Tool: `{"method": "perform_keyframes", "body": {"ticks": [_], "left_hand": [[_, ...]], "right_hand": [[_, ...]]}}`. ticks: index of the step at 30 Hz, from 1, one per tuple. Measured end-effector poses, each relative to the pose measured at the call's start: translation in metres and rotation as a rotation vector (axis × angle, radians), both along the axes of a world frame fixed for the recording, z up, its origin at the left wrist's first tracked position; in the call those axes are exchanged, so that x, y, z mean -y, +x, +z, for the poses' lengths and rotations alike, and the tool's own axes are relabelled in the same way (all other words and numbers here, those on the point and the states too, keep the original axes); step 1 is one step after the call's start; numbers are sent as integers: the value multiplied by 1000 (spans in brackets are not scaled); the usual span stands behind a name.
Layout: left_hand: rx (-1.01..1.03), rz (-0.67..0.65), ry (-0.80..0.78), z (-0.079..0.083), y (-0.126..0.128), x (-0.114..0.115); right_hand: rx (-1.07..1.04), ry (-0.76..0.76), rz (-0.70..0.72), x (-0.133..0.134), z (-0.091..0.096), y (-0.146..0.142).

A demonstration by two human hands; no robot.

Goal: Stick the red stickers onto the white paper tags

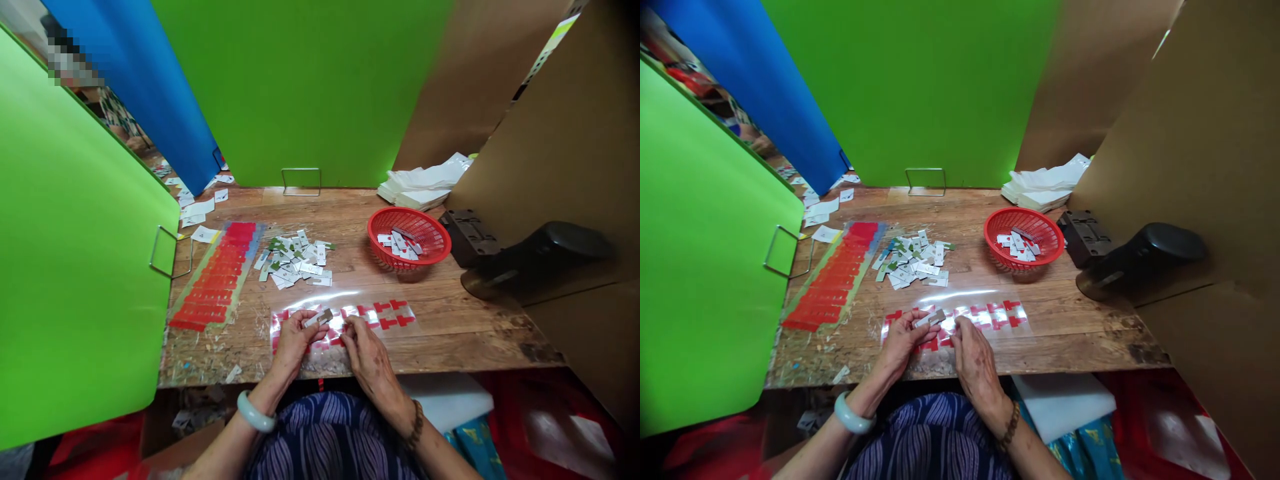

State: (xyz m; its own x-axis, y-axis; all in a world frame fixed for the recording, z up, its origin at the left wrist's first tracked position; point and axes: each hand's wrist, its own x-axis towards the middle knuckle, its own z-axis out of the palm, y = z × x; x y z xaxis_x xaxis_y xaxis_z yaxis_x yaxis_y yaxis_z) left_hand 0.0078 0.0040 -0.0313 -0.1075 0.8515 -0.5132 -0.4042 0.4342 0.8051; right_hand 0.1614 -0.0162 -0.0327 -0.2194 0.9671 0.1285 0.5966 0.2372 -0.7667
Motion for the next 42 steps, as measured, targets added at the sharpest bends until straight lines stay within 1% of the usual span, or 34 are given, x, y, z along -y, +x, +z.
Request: {"method": "perform_keyframes", "body": {"ticks": [3,7,11,14,19,21,23,27,29,33,36,39,42], "left_hand": [[-4,11,-6,-1,0,0],[-9,0,-12,-2,0,0],[-23,0,-12,-1,0,0],[-42,-1,-14,1,1,0],[-69,1,-2,4,3,-1],[-64,6,-9,4,3,-2],[-39,-1,-36,5,1,-2],[56,-72,-97,15,-3,-2],[85,-131,-95,23,-4,0],[117,-228,-75,41,-7,7],[105,-258,-73,51,-7,10],[98,-275,-71,54,-5,12],[91,-288,-73,55,-3,12]], "right_hand": [[-18,-11,3,-1,1,4],[-11,-43,50,-1,1,5],[-40,-24,42,0,-2,4],[-95,-28,97,2,-1,7],[-167,-118,251,6,6,17],[-217,-163,258,6,10,21],[-276,-205,219,3,14,23],[-343,-222,70,-7,25,25],[-358,-190,43,-14,30,24],[-331,-114,58,-23,38,20],[-302,-117,75,-26,44,17],[-301,-140,102,-25,49,15],[-313,-176,134,-23,51,13]]}}
